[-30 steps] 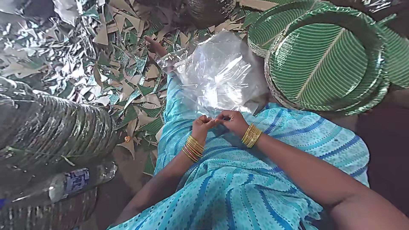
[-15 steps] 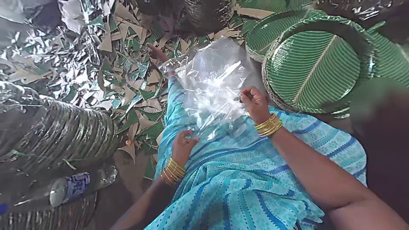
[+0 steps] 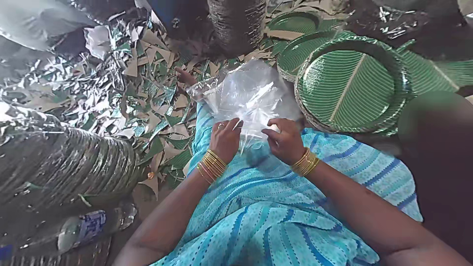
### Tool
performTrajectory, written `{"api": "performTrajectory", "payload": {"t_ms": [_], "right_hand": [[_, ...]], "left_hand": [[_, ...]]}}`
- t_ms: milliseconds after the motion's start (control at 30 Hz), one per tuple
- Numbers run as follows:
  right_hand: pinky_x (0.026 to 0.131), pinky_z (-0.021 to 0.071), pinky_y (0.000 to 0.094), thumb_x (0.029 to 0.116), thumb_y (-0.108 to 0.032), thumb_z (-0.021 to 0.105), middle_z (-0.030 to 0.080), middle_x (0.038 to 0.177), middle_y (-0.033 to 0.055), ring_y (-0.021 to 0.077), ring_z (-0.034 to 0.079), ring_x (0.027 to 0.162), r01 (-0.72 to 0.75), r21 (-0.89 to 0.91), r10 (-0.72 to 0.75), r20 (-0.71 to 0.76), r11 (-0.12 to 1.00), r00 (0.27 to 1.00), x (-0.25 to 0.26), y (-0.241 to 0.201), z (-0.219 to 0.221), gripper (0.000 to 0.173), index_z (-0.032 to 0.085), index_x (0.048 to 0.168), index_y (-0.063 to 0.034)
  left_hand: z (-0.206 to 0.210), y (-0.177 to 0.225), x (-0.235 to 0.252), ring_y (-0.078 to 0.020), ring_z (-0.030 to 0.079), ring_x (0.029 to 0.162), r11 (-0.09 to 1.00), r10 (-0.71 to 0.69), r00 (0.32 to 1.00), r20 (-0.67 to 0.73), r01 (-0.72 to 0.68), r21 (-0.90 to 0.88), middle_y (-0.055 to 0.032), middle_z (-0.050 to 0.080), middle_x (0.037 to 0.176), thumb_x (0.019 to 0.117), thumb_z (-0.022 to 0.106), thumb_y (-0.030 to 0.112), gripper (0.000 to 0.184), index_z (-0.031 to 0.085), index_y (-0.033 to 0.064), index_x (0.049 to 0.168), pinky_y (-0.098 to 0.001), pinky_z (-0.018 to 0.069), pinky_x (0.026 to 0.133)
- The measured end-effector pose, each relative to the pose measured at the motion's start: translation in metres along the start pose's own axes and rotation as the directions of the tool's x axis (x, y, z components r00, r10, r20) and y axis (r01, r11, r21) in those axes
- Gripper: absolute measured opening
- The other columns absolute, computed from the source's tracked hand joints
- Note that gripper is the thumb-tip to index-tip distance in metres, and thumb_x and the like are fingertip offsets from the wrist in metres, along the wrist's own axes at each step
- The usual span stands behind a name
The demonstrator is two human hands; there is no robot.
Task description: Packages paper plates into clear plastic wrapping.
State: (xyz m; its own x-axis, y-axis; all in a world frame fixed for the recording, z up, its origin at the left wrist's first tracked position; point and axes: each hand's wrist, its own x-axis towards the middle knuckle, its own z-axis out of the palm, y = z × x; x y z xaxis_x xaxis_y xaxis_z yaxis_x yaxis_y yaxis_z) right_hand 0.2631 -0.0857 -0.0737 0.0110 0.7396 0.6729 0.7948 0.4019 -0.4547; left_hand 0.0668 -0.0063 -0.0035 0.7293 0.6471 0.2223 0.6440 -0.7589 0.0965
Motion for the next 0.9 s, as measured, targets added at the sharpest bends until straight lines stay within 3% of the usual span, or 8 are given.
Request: {"api": "performTrajectory", "payload": {"t_ms": [167,267,333,500,633,733,833,900], "right_hand": [[0.106,0.0375,0.0721,0.0966,-0.029,0.059,0.055,0.150,0.0192,0.0460,0.045,0.143,0.057,-0.084,-0.056,0.006,0.995,0.998,-0.004,-0.013,0.026,0.026,0.080,0.102,-0.0152],[0.103,0.0398,0.0729,0.0927,-0.008,0.065,0.056,0.146,0.0273,0.0503,0.052,0.135,-0.173,-0.184,0.197,0.120,0.967,0.973,0.007,0.005,0.020,0.018,0.078,0.102,-0.0008],[0.091,0.0506,0.0659,0.0905,0.006,0.061,0.056,0.143,0.0322,0.0507,0.065,0.114,-0.350,-0.245,0.399,0.190,0.904,0.897,0.015,0.024,0.002,0.022,0.076,0.107,0.0057],[0.083,0.0532,0.0649,0.0971,-0.001,0.056,0.056,0.144,0.0297,0.0510,0.068,0.105,-0.535,-0.343,0.614,0.183,0.772,0.768,0.030,0.038,-0.023,0.032,0.074,0.123,-0.0050],[0.063,0.0581,0.0533,0.0954,-0.004,0.059,0.052,0.146,0.0329,0.0441,0.072,0.082,-0.344,-0.255,0.299,-0.200,0.904,0.933,0.028,0.044,-0.028,0.037,0.071,0.130,-0.0074],[0.072,0.0574,0.0417,0.0987,-0.007,0.055,0.059,0.140,0.0272,0.0336,0.071,0.088,-0.076,-0.289,-0.050,-0.405,0.954,0.913,0.024,0.048,-0.029,0.034,0.073,0.127,-0.0145],[0.079,0.0566,0.0562,0.0943,-0.001,0.059,0.069,0.126,0.0248,0.0430,0.072,0.097,-0.156,-0.290,0.137,-0.086,0.944,0.987,0.009,0.047,-0.016,0.033,0.078,0.118,-0.0144],[0.098,0.0481,0.0628,0.0991,0.000,0.052,0.068,0.125,0.0270,0.0466,0.066,0.114,-0.297,-0.312,0.396,0.332,0.903,0.856,0.015,0.038,-0.019,0.032,0.075,0.122,-0.0062]], "left_hand": [[-0.013,0.005,0.001,-0.0389,0.072,0.104,0.996,0.079,0.989,-0.123,-0.083,-0.030,-0.0187,0.072,0.122,0.0920,0.060,-0.001,0.027,0.076,0.0002,0.114,-0.0540,0.0584,0.085],[-0.028,0.002,-0.001,-0.0410,0.071,0.105,0.999,-0.026,0.999,-0.045,0.027,0.033,-0.0192,0.071,0.126,0.0897,0.058,-0.009,0.031,0.076,0.0006,0.113,-0.0574,0.0570,0.086],[-0.045,-0.004,0.004,-0.0433,0.062,0.122,0.974,-0.205,0.969,0.141,0.188,0.124,-0.0203,0.061,0.141,0.0939,0.054,-0.008,0.040,0.070,0.0052,0.128,-0.0604,0.0501,0.098],[-0.056,-0.021,0.026,-0.0410,0.027,0.153,0.895,-0.425,0.850,0.312,0.344,0.283,-0.0131,0.018,0.171,0.0909,0.062,-0.005,0.074,0.046,0.0262,0.156,-0.0688,0.0274,0.114],[-0.057,-0.017,0.005,-0.0481,0.012,0.156,0.949,-0.170,0.963,-0.209,0.217,0.228,-0.0260,0.016,0.169,0.0850,0.071,0.006,0.074,0.049,0.0197,0.154,-0.0817,0.0119,0.112],[-0.049,-0.021,-0.023,-0.0526,0.019,0.152,0.943,0.043,0.818,-0.574,0.157,0.295,-0.0350,0.027,0.161,0.0997,0.055,0.020,0.051,0.050,0.0151,0.150,-0.0742,0.0161,0.116],[-0.014,-0.044,-0.062,-0.0619,0.032,0.143,0.939,-0.036,0.889,-0.457,0.186,0.289,-0.0397,0.041,0.151,0.0941,0.054,0.013,0.050,0.057,0.0045,0.143,-0.0820,0.0167,0.109],[0.009,-0.060,-0.087,-0.0635,0.031,0.143,0.941,-0.182,0.953,-0.244,0.241,0.239,-0.0405,0.038,0.152,0.0822,0.062,-0.004,0.063,0.058,0.0062,0.145,-0.0873,0.0144,0.106]]}}
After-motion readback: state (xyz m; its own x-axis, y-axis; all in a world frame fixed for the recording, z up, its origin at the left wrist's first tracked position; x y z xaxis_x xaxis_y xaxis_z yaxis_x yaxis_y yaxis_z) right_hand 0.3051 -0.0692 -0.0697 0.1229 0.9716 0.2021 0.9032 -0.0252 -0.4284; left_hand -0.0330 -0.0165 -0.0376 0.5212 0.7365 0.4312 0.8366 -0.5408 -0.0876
